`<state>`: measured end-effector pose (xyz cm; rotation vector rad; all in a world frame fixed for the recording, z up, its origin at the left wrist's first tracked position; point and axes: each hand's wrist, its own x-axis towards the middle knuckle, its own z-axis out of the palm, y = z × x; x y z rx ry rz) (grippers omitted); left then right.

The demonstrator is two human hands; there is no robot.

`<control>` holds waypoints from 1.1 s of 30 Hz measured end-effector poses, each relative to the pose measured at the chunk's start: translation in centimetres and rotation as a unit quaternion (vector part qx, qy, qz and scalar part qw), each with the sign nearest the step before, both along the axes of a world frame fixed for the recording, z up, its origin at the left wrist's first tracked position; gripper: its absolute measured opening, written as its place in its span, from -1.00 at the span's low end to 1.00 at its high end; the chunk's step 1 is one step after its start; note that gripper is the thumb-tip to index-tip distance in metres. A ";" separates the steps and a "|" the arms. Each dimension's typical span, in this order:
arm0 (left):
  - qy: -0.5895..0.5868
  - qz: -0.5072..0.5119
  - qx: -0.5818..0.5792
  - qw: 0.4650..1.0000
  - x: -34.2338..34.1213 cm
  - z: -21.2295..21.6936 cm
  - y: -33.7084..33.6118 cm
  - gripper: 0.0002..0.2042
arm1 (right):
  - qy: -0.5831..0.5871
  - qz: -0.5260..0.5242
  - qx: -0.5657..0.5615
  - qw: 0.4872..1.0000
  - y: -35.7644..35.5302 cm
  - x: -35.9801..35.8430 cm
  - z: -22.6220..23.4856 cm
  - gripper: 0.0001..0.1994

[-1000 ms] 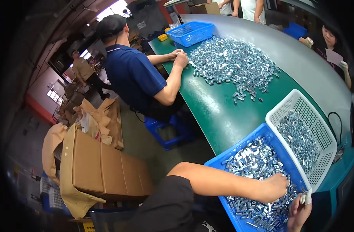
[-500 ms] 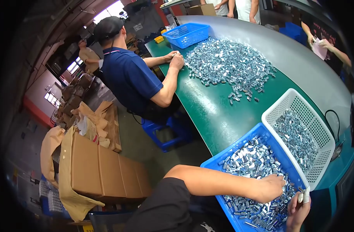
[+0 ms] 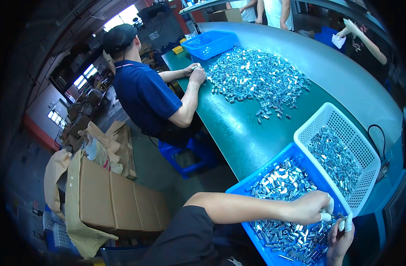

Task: Assembling or inspecting small metal clips at a manual workstation.

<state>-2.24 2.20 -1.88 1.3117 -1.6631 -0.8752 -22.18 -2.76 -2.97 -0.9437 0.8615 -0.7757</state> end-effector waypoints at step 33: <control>0.178 -0.040 0.089 0.979 -0.5 1.3 0.5 -0.86 | 0.094 0.091 -0.148 0.980 1.1 0.5 1.6 -0.65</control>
